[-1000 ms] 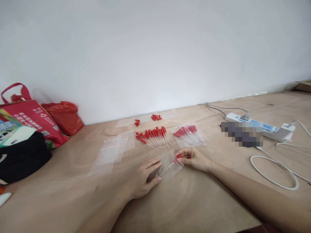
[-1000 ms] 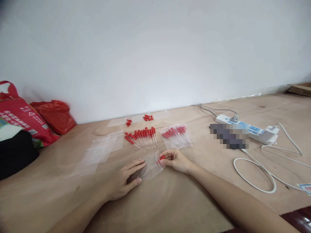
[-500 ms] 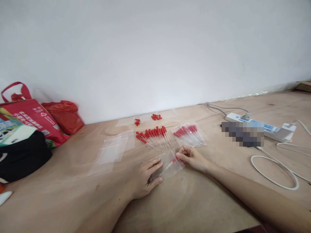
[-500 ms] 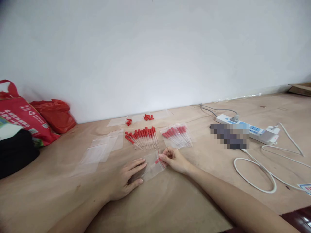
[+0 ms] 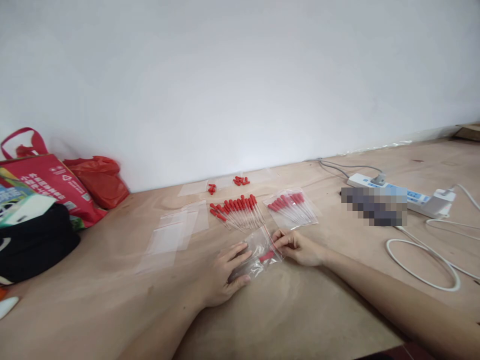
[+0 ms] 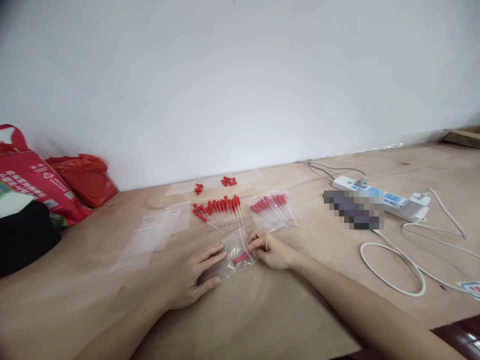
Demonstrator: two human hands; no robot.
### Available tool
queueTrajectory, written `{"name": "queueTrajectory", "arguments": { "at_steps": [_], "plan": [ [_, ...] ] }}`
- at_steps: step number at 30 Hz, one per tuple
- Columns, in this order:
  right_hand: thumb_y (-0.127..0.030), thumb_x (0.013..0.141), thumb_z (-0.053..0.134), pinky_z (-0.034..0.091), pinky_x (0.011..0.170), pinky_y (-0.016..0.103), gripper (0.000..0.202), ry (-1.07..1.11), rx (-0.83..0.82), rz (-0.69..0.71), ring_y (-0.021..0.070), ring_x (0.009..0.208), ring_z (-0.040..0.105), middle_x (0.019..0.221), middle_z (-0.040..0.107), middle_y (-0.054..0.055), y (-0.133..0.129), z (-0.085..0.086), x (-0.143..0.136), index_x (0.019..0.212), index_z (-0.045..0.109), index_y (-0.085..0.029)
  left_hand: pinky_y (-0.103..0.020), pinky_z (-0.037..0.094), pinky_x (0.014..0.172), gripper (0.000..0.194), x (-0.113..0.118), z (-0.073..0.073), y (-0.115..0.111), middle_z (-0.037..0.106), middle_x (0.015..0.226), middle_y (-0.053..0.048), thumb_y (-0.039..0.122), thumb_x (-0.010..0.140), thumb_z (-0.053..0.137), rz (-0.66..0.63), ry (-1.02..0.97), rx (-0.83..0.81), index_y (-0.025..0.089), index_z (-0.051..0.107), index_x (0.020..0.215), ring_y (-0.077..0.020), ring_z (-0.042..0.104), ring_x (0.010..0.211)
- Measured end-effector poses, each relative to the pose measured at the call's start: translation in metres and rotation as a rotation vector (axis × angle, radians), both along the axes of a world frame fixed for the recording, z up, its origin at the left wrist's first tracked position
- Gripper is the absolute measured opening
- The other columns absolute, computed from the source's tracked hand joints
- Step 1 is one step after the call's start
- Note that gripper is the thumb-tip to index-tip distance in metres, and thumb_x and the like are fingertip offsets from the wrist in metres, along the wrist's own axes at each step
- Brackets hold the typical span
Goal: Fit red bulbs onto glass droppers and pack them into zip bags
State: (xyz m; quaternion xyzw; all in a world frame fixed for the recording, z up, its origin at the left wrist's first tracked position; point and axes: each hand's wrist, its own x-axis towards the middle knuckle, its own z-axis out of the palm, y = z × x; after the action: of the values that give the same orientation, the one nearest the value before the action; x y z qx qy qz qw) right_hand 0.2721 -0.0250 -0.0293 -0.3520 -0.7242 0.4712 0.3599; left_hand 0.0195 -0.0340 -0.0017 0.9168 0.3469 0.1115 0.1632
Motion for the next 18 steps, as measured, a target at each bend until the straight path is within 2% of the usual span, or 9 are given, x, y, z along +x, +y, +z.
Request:
{"name": "queueTrajectory", "arguments": {
  "at_steps": [3,6,8,11,14,18],
  "plan": [
    [-0.024,0.075,0.05,0.043,0.072,0.028,0.018,-0.065,0.066,-0.149,0.0136,0.076,0.054,0.086,0.056,0.003,0.012,0.0,0.004,0.076,0.068,-0.021,-0.043,0.034,0.098,0.045,-0.002,0.0,0.001,0.039,0.133,-0.006,0.036,0.08,0.05,-0.019,-0.001,-0.01,0.026,0.044,0.123,-0.0237,0.035,0.122],
    [-0.019,0.071,0.05,0.043,0.064,0.027,0.014,-0.168,0.087,-0.382,0.0136,0.065,0.054,0.075,0.06,0.003,0.036,0.005,0.004,0.074,0.064,-0.017,-0.043,0.035,0.097,0.04,-0.003,0.0,0.002,0.042,0.13,-0.008,0.035,0.079,0.05,-0.021,-0.013,-0.01,0.024,0.05,0.117,-0.0239,0.037,0.12],
    [-0.015,0.069,0.05,0.042,0.061,0.026,0.012,-0.24,0.119,-0.475,0.0132,0.062,0.054,0.07,0.06,0.003,0.056,0.011,-0.001,0.073,0.061,-0.016,-0.042,0.036,0.097,0.034,-0.002,-0.001,0.002,0.047,0.125,-0.008,0.033,0.078,0.05,-0.032,-0.059,0.008,0.023,0.055,0.111,-0.0233,0.041,0.117],
    [-0.012,0.068,0.052,0.042,0.063,0.023,0.015,-0.388,0.119,-0.61,0.0128,0.067,0.056,0.075,0.062,0.004,0.083,0.022,-0.018,0.082,0.057,-0.015,-0.039,0.037,0.095,0.023,0.0,-0.004,0.002,0.055,0.115,-0.008,0.029,0.076,0.052,-0.037,-0.161,0.034,0.021,0.06,0.096,-0.0212,0.048,0.109],
    [-0.009,0.065,0.054,0.042,0.066,0.025,0.029,-0.466,0.084,-0.67,0.0164,0.074,0.058,0.076,0.063,0.006,0.103,0.026,-0.039,0.094,0.053,-0.013,-0.037,0.039,0.093,0.013,0.0,-0.006,0.002,0.056,0.111,-0.008,0.029,0.074,0.054,0.009,-0.193,-0.002,0.019,0.055,0.081,-0.0194,0.052,0.103],
    [-0.004,0.058,0.058,0.042,0.064,0.028,0.039,-0.532,0.015,-0.715,0.0249,0.083,0.058,0.083,0.062,0.014,0.12,0.025,-0.055,0.095,0.052,-0.01,-0.039,0.035,0.096,0.013,0.001,-0.005,0.001,0.057,0.11,-0.008,0.03,0.074,0.054,0.038,-0.183,-0.049,0.019,0.047,0.073,-0.0188,0.051,0.105]
  ]
}}
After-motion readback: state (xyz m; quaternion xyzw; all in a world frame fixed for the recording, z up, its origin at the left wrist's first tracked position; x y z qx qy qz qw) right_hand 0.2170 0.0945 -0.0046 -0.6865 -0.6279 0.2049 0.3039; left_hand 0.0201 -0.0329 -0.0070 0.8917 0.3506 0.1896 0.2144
